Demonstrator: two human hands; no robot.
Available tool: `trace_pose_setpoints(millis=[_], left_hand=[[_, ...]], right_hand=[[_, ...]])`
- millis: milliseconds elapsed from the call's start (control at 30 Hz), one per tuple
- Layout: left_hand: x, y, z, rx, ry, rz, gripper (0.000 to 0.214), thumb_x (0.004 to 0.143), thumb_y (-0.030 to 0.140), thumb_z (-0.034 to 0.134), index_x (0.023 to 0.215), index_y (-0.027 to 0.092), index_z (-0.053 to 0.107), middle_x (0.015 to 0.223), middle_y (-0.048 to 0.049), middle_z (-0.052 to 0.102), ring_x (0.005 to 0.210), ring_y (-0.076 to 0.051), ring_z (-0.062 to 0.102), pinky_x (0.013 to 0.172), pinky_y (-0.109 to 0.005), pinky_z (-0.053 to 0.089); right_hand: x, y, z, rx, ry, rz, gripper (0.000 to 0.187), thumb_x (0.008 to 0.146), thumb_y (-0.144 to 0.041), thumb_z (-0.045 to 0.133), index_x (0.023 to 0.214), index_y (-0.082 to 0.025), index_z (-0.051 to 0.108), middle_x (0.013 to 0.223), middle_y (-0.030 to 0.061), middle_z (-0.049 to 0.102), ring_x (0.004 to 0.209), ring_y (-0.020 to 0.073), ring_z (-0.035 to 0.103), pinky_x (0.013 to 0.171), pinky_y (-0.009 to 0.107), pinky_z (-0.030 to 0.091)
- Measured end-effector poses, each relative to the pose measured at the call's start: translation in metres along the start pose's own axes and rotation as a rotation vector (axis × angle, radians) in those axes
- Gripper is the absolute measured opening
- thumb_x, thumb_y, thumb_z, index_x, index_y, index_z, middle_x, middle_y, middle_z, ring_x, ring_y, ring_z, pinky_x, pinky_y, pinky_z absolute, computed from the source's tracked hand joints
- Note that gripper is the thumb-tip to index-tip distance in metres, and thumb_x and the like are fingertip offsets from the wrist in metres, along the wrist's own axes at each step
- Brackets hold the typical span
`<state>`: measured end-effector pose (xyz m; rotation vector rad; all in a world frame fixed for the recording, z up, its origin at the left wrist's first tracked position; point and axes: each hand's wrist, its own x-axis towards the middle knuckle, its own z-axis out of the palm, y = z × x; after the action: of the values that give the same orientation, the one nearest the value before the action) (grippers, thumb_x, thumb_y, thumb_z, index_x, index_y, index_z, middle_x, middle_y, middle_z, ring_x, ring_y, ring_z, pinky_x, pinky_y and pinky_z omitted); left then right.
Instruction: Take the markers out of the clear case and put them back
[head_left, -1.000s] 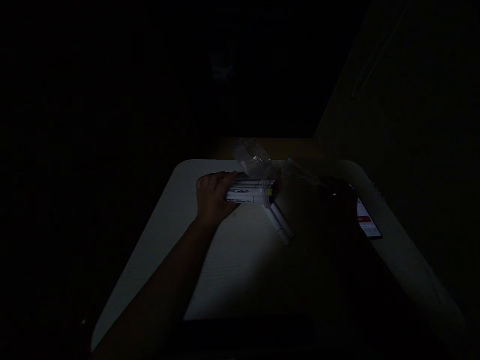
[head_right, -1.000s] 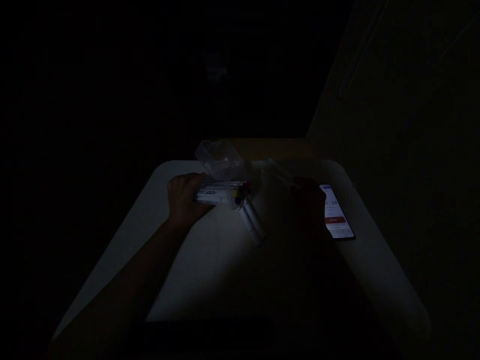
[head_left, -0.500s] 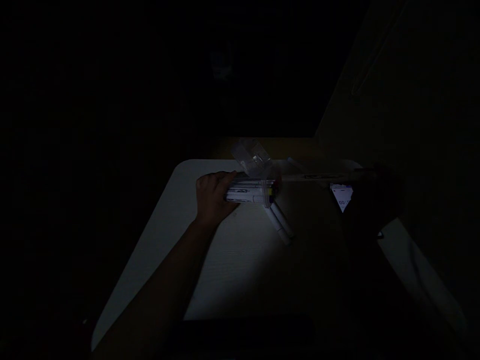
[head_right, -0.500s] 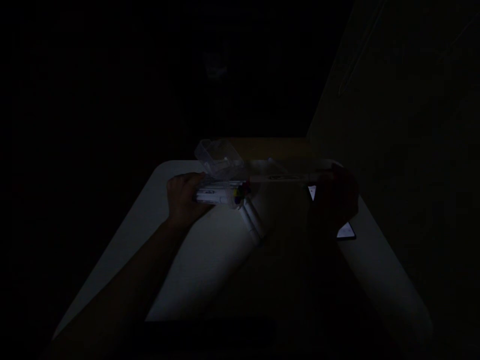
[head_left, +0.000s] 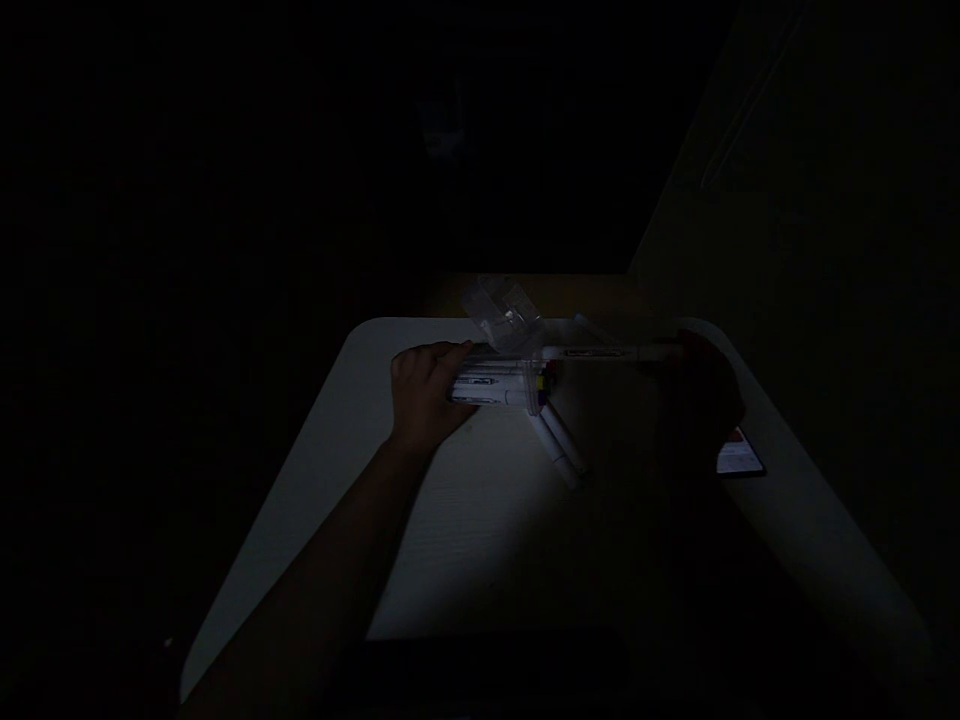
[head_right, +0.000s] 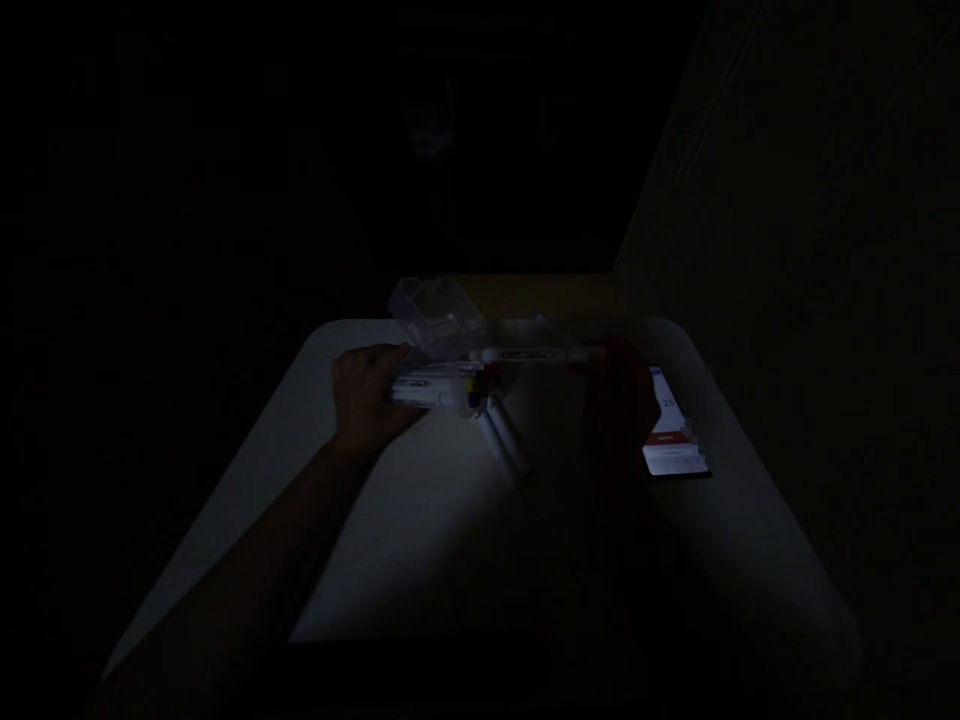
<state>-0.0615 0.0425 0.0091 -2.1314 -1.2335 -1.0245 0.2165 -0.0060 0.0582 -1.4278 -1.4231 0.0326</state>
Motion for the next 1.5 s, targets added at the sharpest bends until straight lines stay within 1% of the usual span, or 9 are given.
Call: trace_pose_setpoints(millis=[200, 400, 533, 767, 967, 1100, 1233, 1367, 1500], left_hand=[[0.001, 0.002, -0.001, -0.02, 0.009, 0.018, 0.065, 0.068, 0.048, 0.063, 0.125, 0.024, 0.044, 0.106, -0.0085, 0.058, 0.096, -0.024, 0.05, 0.083, -0.037, 0.033], [0.003, 0.004, -0.002, -0.023, 0.001, 0.008, 0.062, 0.069, 0.047, 0.062, 0.124, 0.023, 0.045, 0.105, -0.0086, 0.059, 0.095, -0.024, 0.05, 0.082, -0.037, 0.033], [0.003, 0.004, -0.001, 0.0, -0.015, 0.012, 0.062, 0.069, 0.049, 0.061, 0.123, 0.024, 0.046, 0.105, -0.0081, 0.058, 0.095, -0.024, 0.05, 0.082, -0.037, 0.033], [0.003, 0.004, -0.001, -0.015, -0.02, 0.008, 0.066, 0.067, 0.047, 0.064, 0.125, 0.024, 0.043, 0.107, -0.0084, 0.058, 0.097, -0.024, 0.049, 0.084, -0.037, 0.032], [0.003, 0.004, -0.001, -0.018, -0.011, 0.009, 0.066, 0.067, 0.049, 0.063, 0.125, 0.025, 0.043, 0.107, -0.0082, 0.058, 0.096, -0.024, 0.05, 0.084, -0.037, 0.032], [0.003, 0.004, 0.0, -0.009, -0.042, -0.015, 0.066, 0.067, 0.052, 0.062, 0.124, 0.025, 0.045, 0.106, -0.0092, 0.058, 0.096, -0.025, 0.05, 0.084, -0.038, 0.032], [0.002, 0.004, 0.0, 0.001, -0.081, -0.046, 0.066, 0.066, 0.053, 0.062, 0.124, 0.025, 0.046, 0.108, -0.0097, 0.057, 0.098, -0.026, 0.049, 0.084, -0.039, 0.031], [0.003, 0.004, -0.001, -0.009, -0.068, -0.024, 0.068, 0.066, 0.053, 0.063, 0.125, 0.024, 0.044, 0.109, -0.0093, 0.057, 0.099, -0.025, 0.049, 0.084, -0.038, 0.031], [0.004, 0.006, -0.002, -0.04, -0.02, -0.005, 0.066, 0.067, 0.051, 0.063, 0.125, 0.024, 0.044, 0.108, -0.0087, 0.058, 0.097, -0.025, 0.049, 0.084, -0.038, 0.031]], right_hand=[[0.0, 0.001, 0.014, 0.037, -0.011, 0.017, 0.036, 0.089, -0.039, 0.046, 0.116, -0.016, 0.052, 0.112, 0.0076, 0.057, 0.095, 0.0143, 0.058, 0.082, 0.035, 0.05], [-0.008, 0.0, 0.022, 0.067, -0.094, 0.019, 0.035, 0.089, -0.039, 0.046, 0.116, -0.016, 0.052, 0.109, 0.0071, 0.059, 0.091, 0.0131, 0.059, 0.08, 0.033, 0.051], [-0.011, 0.001, 0.022, 0.105, -0.149, -0.006, 0.034, 0.093, -0.033, 0.035, 0.115, -0.017, 0.055, 0.111, 0.0082, 0.061, 0.091, 0.0136, 0.062, 0.081, 0.032, 0.051], [-0.013, 0.006, 0.021, 0.139, -0.247, -0.031, 0.036, 0.091, -0.026, 0.031, 0.115, -0.017, 0.056, 0.112, 0.0096, 0.061, 0.103, 0.0169, 0.059, 0.088, 0.036, 0.048], [-0.016, -0.001, 0.021, 0.042, -0.423, -0.036, 0.038, 0.088, -0.021, 0.03, 0.113, -0.018, 0.059, 0.113, 0.0091, 0.062, 0.104, 0.0142, 0.058, 0.087, 0.028, 0.047], [-0.022, -0.001, 0.025, -0.048, -0.573, -0.06, 0.032, 0.085, -0.027, 0.039, 0.099, -0.019, 0.066, 0.101, 0.0081, 0.066, 0.096, 0.0182, 0.061, 0.086, 0.032, 0.047], [-0.026, -0.001, 0.026, -0.2, -0.759, -0.056, 0.036, 0.083, -0.034, 0.045, 0.11, -0.017, 0.063, 0.105, 0.0094, 0.065, 0.098, 0.0206, 0.059, 0.088, 0.035, 0.046], [-0.027, -0.008, 0.022, -0.288, -0.806, -0.025, 0.043, 0.081, -0.031, 0.048, 0.121, -0.016, 0.056, 0.117, 0.0104, 0.06, 0.107, 0.0214, 0.056, 0.093, 0.035, 0.044], [-0.027, -0.012, 0.019, -0.329, -0.85, -0.02, 0.044, 0.081, -0.032, 0.047, 0.121, -0.016, 0.055, 0.111, 0.0099, 0.063, 0.102, 0.0214, 0.059, 0.088, 0.035, 0.046]])
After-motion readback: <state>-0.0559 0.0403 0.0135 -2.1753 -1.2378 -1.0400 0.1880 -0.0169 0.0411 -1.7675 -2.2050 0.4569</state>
